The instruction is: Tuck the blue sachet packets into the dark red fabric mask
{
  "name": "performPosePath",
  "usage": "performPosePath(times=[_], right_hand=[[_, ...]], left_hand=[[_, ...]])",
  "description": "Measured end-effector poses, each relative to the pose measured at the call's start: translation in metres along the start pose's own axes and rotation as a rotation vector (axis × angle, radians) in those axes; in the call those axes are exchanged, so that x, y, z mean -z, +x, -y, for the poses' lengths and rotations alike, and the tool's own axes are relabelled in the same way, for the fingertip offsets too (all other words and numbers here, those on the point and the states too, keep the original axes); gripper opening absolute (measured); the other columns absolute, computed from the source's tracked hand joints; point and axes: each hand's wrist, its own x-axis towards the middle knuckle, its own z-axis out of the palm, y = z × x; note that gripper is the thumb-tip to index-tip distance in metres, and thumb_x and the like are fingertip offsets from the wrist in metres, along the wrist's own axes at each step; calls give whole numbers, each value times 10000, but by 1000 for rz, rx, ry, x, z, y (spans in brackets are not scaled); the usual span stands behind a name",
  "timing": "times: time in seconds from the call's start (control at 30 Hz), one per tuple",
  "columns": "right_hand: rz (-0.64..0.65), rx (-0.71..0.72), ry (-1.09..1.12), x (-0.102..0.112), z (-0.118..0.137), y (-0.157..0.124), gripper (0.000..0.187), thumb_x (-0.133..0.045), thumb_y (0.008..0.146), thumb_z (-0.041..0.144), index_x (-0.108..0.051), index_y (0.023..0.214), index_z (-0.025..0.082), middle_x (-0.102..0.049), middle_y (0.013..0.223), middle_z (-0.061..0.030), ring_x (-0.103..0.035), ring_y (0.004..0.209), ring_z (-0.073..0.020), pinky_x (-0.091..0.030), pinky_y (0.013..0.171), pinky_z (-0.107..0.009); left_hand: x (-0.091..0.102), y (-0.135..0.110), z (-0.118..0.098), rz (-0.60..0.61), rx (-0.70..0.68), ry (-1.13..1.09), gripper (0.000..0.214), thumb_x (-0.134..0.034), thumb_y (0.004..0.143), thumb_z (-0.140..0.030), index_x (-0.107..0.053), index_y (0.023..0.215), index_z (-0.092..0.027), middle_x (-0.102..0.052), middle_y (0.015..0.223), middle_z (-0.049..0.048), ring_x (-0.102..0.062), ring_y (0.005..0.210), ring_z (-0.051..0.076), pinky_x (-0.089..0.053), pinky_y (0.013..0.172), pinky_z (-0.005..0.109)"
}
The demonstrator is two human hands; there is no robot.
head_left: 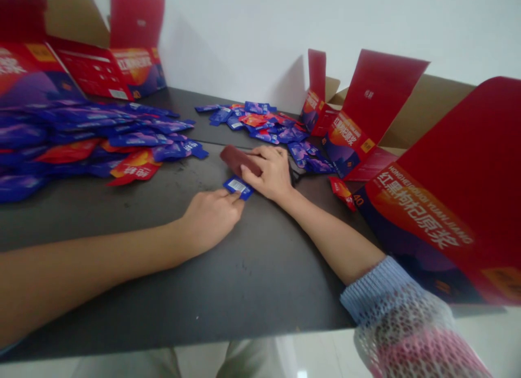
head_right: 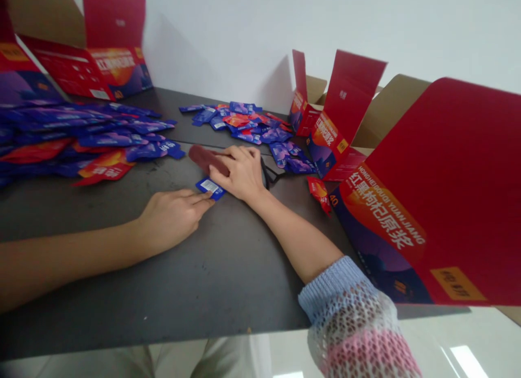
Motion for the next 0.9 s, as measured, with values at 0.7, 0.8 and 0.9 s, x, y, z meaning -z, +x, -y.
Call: performPosePath(times=[0.7, 0.8, 0.9], right_hand=[[99, 13, 25, -9, 1, 8, 419, -489, 940, 502, -766, 1078, 219, -696, 1057, -65, -581, 981, -238, -392, 855, -357], [98, -84, -50, -8, -3, 9, 432, -464, 952, 501, -763, 1095, 224, -694, 1068, -75, -583, 976, -243, -399, 838, -355], [94, -163, -122, -6, -7, 9, 443, -432, 966, 504, -759, 1083, 230, -687, 1053, -79, -586, 969, -246, -404, 816, -350]], left_hand=[[3, 1, -2, -40, -11, -25, 301, -505, 889, -74, -745, 1064, -121, -750, 1076, 112, -675, 1002, 277, -559, 694, 370], [2, -1, -4, -46, 11, -11, 311, -488, 903, -70, -739, 1076, -130, -751, 1064, 97, -676, 978, 267, -548, 662, 361], [0, -2, -6, -71, 34, -3, 309, -483, 912, -75, -738, 1074, -140, -751, 1053, 86, -677, 948, 260, -537, 637, 357]])
